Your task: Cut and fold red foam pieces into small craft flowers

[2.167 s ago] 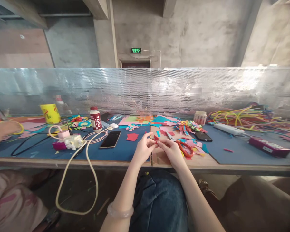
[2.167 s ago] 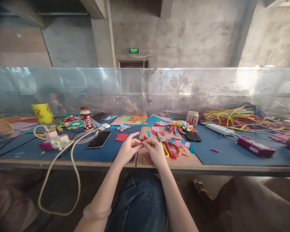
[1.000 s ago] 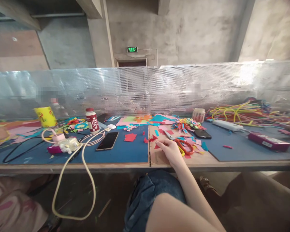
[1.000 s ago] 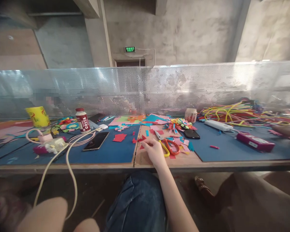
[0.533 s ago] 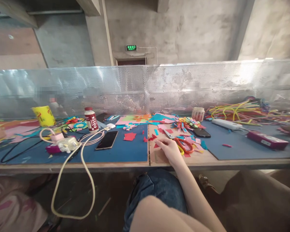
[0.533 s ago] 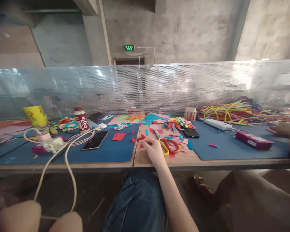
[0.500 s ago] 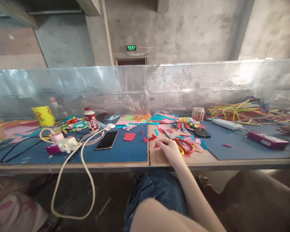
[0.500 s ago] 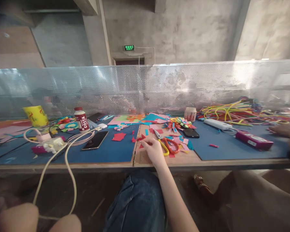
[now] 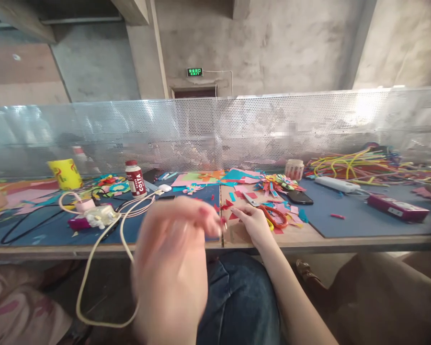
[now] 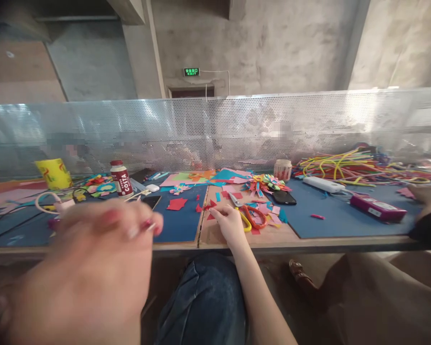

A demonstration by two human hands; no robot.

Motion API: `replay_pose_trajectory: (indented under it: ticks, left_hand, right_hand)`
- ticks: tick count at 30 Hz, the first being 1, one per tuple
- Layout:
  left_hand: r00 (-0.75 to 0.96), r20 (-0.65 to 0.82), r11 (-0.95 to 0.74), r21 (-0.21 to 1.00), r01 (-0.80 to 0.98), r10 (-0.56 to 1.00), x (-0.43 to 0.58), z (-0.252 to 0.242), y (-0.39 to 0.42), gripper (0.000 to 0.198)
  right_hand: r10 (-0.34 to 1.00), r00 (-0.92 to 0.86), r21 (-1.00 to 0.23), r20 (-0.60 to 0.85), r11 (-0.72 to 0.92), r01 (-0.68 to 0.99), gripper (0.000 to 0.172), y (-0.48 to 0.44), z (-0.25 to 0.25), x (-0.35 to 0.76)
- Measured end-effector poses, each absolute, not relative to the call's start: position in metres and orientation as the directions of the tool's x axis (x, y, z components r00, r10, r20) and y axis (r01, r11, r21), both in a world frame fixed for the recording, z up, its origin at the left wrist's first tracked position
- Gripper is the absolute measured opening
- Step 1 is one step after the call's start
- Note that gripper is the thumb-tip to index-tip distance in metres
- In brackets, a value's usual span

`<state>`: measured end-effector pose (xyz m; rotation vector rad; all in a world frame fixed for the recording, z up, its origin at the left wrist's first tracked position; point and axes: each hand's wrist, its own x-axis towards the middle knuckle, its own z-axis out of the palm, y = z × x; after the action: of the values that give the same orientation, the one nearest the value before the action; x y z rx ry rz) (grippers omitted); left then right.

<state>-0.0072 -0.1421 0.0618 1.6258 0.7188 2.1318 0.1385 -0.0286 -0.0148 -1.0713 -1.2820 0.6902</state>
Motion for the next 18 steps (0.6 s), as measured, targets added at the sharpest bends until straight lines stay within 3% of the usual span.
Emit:
replay_pose_trajectory:
  ticks: [2, 5, 10, 13, 18]
  left_hand:
    - [-0.217, 0.723, -0.746, 0.664, -0.047, 0.656, -0.001, 0.063, -0.108, 0.016]
    - [0.030, 0.525, -0.526, 0.848, 0.062, 0.850, 0.006, 0.044, -0.055, 0.020]
    - [0.340, 0.340, -0.404, 0.905, 0.136, 0.877, 0.010, 0.001, -0.013, 0.028]
    - [0.365, 0.301, -0.354, 0.931, 0.085, 0.881, 0.010, -0.007, -0.010, 0.029]
    - [0.266, 0.251, -0.253, 0.967, -0.025, 0.931, 0.007, -0.007, -0.008, 0.030]
  right_hand:
    - [0.888, 0.215, -0.913, 0.407, 0.390, 0.119, 0.028, -0.030, -0.014, 0.139]
    - [0.895, 0.234, -0.924, 0.381, 0.377, 0.063, 0.029, -0.030, -0.012, 0.139]
    - [0.899, 0.218, -0.918, 0.380, 0.395, -0.028, 0.030, -0.026, -0.015, 0.142]
    - [0.900, 0.201, -0.915, 0.386, 0.401, -0.040, 0.030, -0.024, -0.017, 0.142]
    - [0.893, 0.208, -0.911, 0.398, 0.411, -0.022, 0.039, -0.022, -0.018, 0.140]
